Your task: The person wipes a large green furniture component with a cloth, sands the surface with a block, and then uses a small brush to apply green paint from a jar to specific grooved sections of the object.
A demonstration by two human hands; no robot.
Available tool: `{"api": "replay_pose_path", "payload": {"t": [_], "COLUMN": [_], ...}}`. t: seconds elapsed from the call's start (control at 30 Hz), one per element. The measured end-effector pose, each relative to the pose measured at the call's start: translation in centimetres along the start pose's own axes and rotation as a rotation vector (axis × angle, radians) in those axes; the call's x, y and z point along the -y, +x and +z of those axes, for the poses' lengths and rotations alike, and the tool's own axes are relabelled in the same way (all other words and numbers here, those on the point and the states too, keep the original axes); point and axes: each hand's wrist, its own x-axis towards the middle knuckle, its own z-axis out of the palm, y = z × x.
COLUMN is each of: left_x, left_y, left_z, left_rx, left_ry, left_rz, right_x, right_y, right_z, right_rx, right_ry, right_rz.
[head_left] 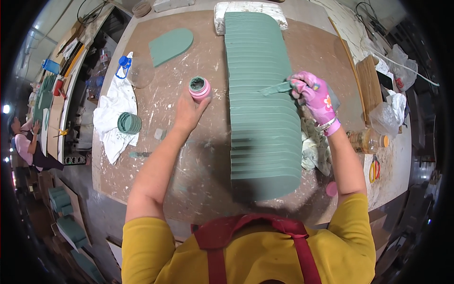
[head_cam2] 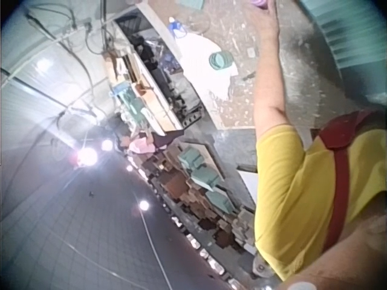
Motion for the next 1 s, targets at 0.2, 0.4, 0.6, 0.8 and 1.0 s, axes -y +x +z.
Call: {"api": "replay_pose_path", "payload": {"t": [0.2, 0.4, 0.6, 0.8, 1.0], "left_x": [0.8, -0.1, 0.0, 0.1, 0.4], "left_y": [0.1, 0.2, -0.1, -0.1, 0.0], "left_z": [0.2, -0.2, -0.2, -0.1, -0.1], "left_rx": [-0.015, 0.012, 0.029, 0.016, 0.021], "left_ry": [0.02, -0.036, -0.035, -0.046, -0.015], "left_rz": [0.037, -0.007, -0.013, 0.021, 0.013], "right_x": [-0.6, -1.4, 0.3, 0.9, -0.5], "right_y": [-0.8, -0.9, 3.2, 7.7, 9.0], "right_z": [-0.4, -2.3, -2.6, -0.8, 0.2], "right_rx": [-0.055, -0.173, -0.222, -0.109, -0.034], "right_ry": [0.036, 0.038, 0.081, 0.042, 0.074], "right_rz": [-0.007, 0.015, -0.118, -0.103, -0.132]}}
